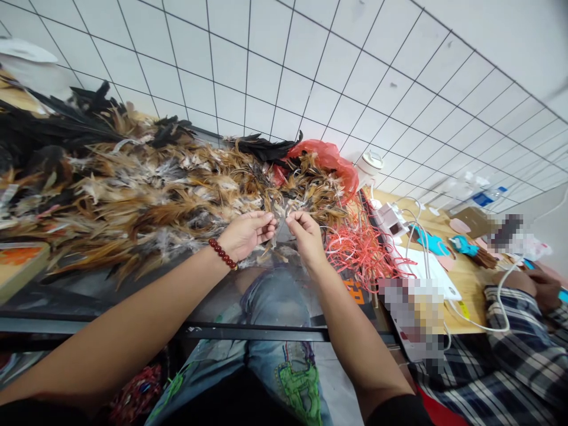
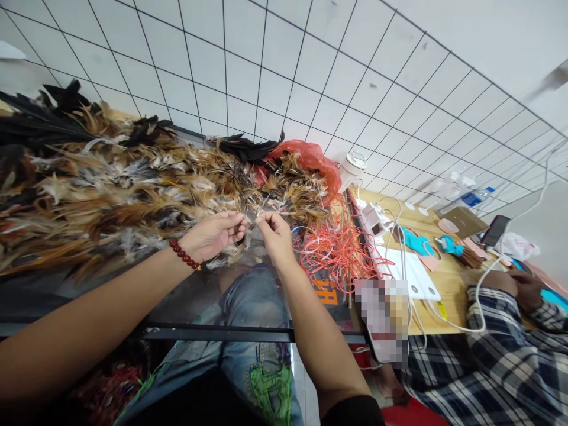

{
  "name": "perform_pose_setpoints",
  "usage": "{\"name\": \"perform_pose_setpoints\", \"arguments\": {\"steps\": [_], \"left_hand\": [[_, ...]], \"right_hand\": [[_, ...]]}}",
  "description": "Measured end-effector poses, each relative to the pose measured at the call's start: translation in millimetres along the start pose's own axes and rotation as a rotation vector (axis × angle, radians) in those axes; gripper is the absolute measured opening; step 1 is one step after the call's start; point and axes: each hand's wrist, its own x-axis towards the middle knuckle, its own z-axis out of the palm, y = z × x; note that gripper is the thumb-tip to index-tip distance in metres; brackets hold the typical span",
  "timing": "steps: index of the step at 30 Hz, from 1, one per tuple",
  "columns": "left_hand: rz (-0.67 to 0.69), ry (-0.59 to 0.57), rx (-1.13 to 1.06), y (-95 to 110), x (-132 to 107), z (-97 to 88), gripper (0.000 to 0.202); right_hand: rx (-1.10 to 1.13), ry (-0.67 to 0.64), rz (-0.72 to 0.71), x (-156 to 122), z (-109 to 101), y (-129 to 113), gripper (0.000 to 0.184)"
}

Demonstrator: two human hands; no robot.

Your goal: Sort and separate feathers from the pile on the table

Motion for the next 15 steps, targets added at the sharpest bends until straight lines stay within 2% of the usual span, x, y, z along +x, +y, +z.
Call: {"name": "perform_pose_setpoints", "arguments": {"steps": [6, 12, 15], "left_hand": [[0.022, -0.060, -0.035, 3.5, -2.1, 2.3, 0.004], [0.212, 0.043, -0.004, 7.9, -3.9, 3.4, 0.011], [0.206, -0.041, 0.055, 8.9, -4.0, 1.1, 0.012]], "right_hand": [[-0.072, -0.116, 0.034, -2.7, -0.3, -1.1, 0.019], [-0.073, -0.224, 0.033, -0.2, -4.9, 7.5, 0.012], [-0.060, -0.265, 0.078, -0.3, -5.9, 7.2, 0.011]]}}
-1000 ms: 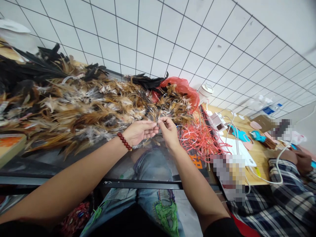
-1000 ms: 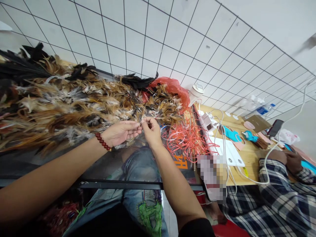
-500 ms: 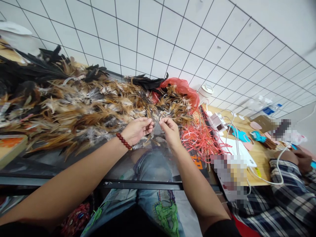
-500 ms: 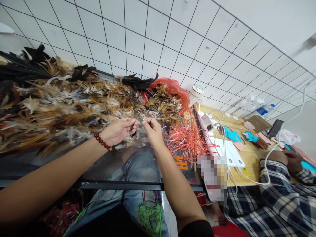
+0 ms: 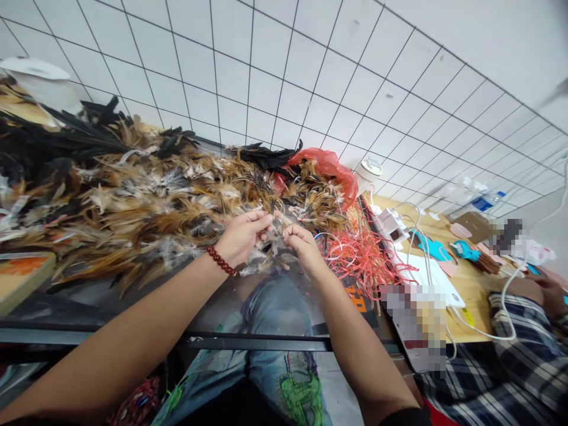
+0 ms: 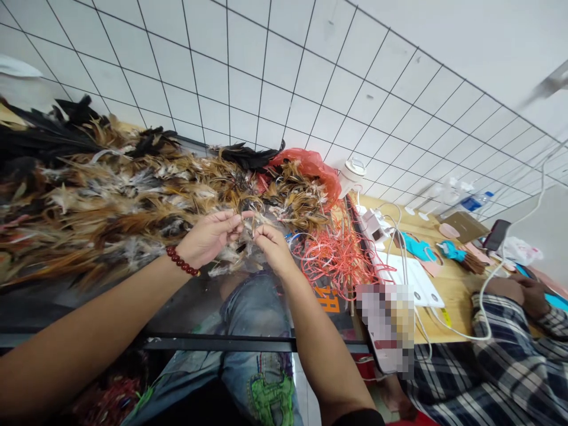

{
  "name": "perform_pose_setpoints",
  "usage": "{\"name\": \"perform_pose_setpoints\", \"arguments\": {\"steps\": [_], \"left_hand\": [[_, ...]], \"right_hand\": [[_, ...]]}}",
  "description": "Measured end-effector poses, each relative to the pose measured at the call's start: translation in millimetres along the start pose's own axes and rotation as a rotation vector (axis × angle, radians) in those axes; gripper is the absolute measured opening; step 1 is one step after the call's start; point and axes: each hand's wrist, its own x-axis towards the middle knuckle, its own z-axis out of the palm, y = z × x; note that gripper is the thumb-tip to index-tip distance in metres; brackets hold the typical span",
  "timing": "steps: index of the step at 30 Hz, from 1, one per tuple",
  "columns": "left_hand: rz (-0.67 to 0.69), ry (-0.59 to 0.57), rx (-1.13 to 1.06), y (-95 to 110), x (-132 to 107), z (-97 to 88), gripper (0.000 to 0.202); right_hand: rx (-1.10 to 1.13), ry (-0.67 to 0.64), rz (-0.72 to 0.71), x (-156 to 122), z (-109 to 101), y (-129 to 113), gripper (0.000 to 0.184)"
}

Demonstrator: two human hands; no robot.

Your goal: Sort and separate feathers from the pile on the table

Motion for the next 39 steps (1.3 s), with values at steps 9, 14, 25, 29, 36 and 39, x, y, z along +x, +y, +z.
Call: {"name": "perform_pose_setpoints", "arguments": {"steps": [9, 14, 25, 29, 36, 39], "left_hand": [[-0.073, -0.011, -0.031, 1.1, 1.4, 0.5, 0.009], [-0.064, 0.029, -0.012, 1.1, 1.2, 2.0, 0.010], [-0.068, -0.051, 0.091, -6.0, -2.0, 3.8, 0.011], [-0.105, 0.046, 0.002, -6.0, 0.8, 0.1, 0.001], [-0.320, 0.025, -0.101, -11.2, 4.9, -5.2, 0.009], [-0.363, 0.004, -0.122, -12.4, 5.1, -5.3, 0.008]], "right_hand": [[-0.248, 0.102, 0.145, 2.6, -5.7, 5.1, 0.018], [-0.405, 0.294, -0.059, 0.3, -3.1, -0.1, 0.029], [-0.468, 0.228, -0.159, -2.6, 3.2, -8.4, 0.005], [-0.006, 0.259, 0.071, 0.2, 0.9, -12.1, 0.017], [0.330, 0.233, 0.185, 0.5, 6.7, -9.7, 0.026], [0.284, 0.228, 0.198, 0.4, 9.3, -5.6, 0.025]]}}
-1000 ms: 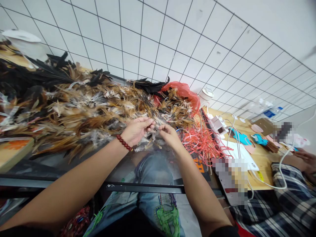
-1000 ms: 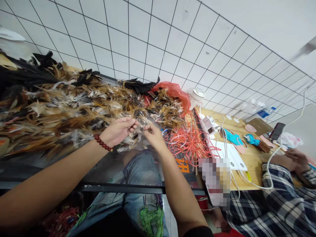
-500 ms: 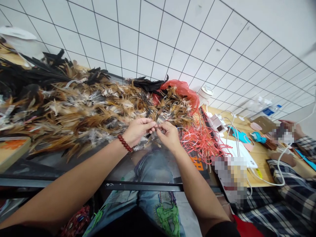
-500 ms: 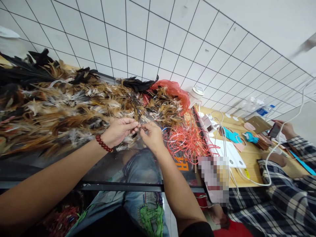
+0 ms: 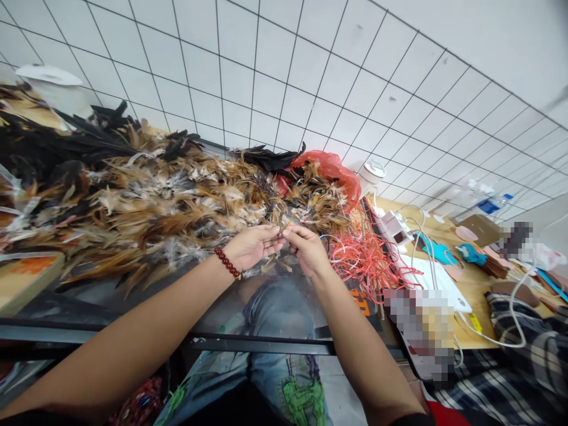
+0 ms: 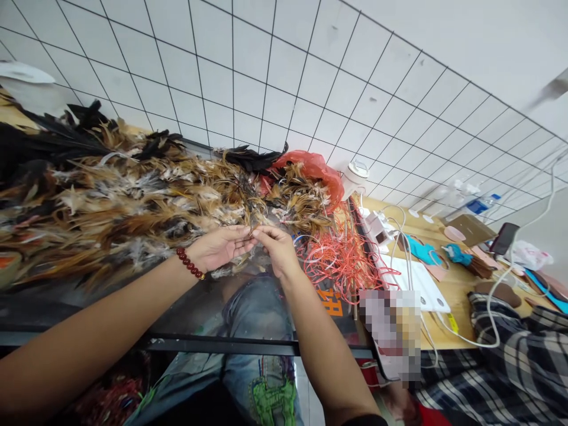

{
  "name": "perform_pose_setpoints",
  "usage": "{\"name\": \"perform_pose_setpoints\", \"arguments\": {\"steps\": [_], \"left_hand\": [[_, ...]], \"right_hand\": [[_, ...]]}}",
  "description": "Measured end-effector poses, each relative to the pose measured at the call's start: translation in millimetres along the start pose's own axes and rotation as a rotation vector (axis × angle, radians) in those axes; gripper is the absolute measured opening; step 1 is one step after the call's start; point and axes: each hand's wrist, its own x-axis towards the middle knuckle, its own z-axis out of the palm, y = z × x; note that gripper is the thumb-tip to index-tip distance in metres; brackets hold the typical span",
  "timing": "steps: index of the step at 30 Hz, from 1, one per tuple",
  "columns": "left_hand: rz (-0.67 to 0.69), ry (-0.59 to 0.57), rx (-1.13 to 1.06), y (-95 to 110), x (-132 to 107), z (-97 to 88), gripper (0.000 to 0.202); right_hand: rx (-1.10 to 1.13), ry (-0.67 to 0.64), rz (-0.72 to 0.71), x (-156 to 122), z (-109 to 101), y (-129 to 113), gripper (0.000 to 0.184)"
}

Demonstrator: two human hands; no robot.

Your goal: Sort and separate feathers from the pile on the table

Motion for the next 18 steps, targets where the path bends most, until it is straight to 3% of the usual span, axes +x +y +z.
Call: {"name": "perform_pose_setpoints", "arguments": {"steps": [6, 13, 18], "left_hand": [[-0.017, 0.006, 0.047, -0.7, -0.1, -0.1, 0.004], [0.095, 0.044, 0.111, -2.3, -0.3, 1.3, 0.007], [0.033, 0.000, 0.109, 1.2, -2.8, 3.8, 0.013]], "right_hand": [[-0.076, 0.058, -0.076, 2.6, -2.4, 2.4, 0.023], [-0.176, 0.084, -0.208, 5.3, -1.9, 4.3, 0.024], [-0.036, -0.096, -0.042, 4.9, -8.3, -2.6, 0.039]]}}
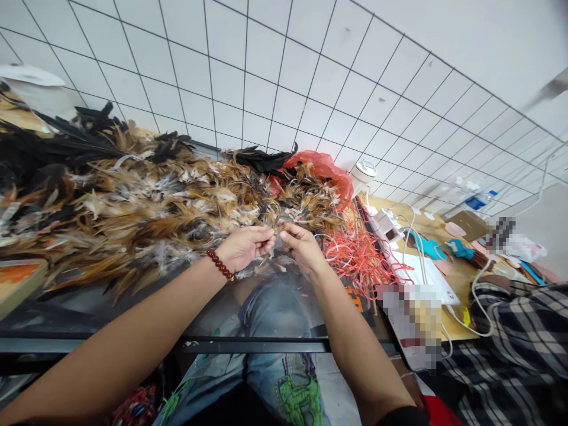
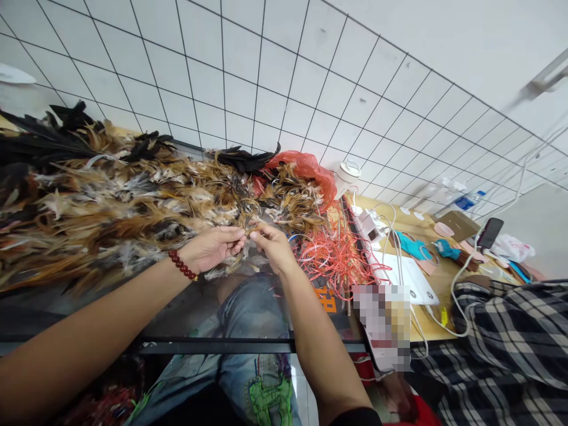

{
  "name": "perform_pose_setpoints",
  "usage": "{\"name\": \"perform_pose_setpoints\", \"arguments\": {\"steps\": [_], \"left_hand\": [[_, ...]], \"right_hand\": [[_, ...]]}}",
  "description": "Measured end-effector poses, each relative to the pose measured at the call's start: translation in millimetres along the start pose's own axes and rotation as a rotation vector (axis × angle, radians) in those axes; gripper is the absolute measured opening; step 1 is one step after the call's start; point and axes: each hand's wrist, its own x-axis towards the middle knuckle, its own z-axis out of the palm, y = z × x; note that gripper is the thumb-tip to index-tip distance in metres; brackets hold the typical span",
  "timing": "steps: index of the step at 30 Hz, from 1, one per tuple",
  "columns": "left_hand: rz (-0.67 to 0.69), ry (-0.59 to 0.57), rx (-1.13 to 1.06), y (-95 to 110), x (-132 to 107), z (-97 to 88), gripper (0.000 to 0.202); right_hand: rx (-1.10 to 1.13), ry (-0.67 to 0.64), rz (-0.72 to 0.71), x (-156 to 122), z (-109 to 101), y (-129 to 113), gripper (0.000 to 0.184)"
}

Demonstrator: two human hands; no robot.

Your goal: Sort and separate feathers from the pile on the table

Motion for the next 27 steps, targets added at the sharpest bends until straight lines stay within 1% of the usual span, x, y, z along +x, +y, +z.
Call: {"name": "perform_pose_setpoints", "arguments": {"steps": [3, 6, 12, 15, 18, 20, 23, 25, 27], "left_hand": [[-0.077, -0.079, 0.011, -0.3, 0.1, -1.5, 0.012], [-0.105, -0.130, 0.028, -1.8, 0.8, -3.6, 0.012], [-0.148, -0.121, 0.083, -3.1, 0.3, -2.4, 0.011], [-0.121, -0.097, 0.130, -3.2, -2.3, 0.7, 0.010], [-0.099, -0.097, 0.215, -2.7, -5.3, 3.7, 0.011], [-0.092, -0.113, 0.236, -1.7, -6.4, 4.6, 0.014], [-0.104, -0.163, 0.184, 0.6, -6.4, 3.4, 0.015], [-0.140, -0.206, 0.146, 2.0, -5.6, 1.2, 0.014], [-0.190, -0.240, 0.125, 2.7, -4.8, -1.1, 0.013]], "right_hand": [[0.054, -0.103, 0.066, -1.6, -5.7, -4.3, 0.038], [0.035, -0.132, 0.100, -2.8, -8.5, -6.4, 0.038], [-0.038, -0.060, 0.071, -0.5, -5.5, -4.2, 0.039], [-0.050, -0.011, 0.035, 2.3, -4.8, -0.1, 0.037], [-0.073, -0.005, -0.005, 2.6, -4.8, 1.0, 0.035], [-0.036, -0.045, 0.009, 0.5, -5.2, -2.3, 0.034], [0.074, -0.183, 0.115, -4.9, -8.0, -11.0, 0.037], [0.112, -0.284, 0.196, -7.8, -10.7, -15.0, 0.039], [0.133, -0.340, 0.234, -8.9, -13.0, -15.5, 0.036]]}}
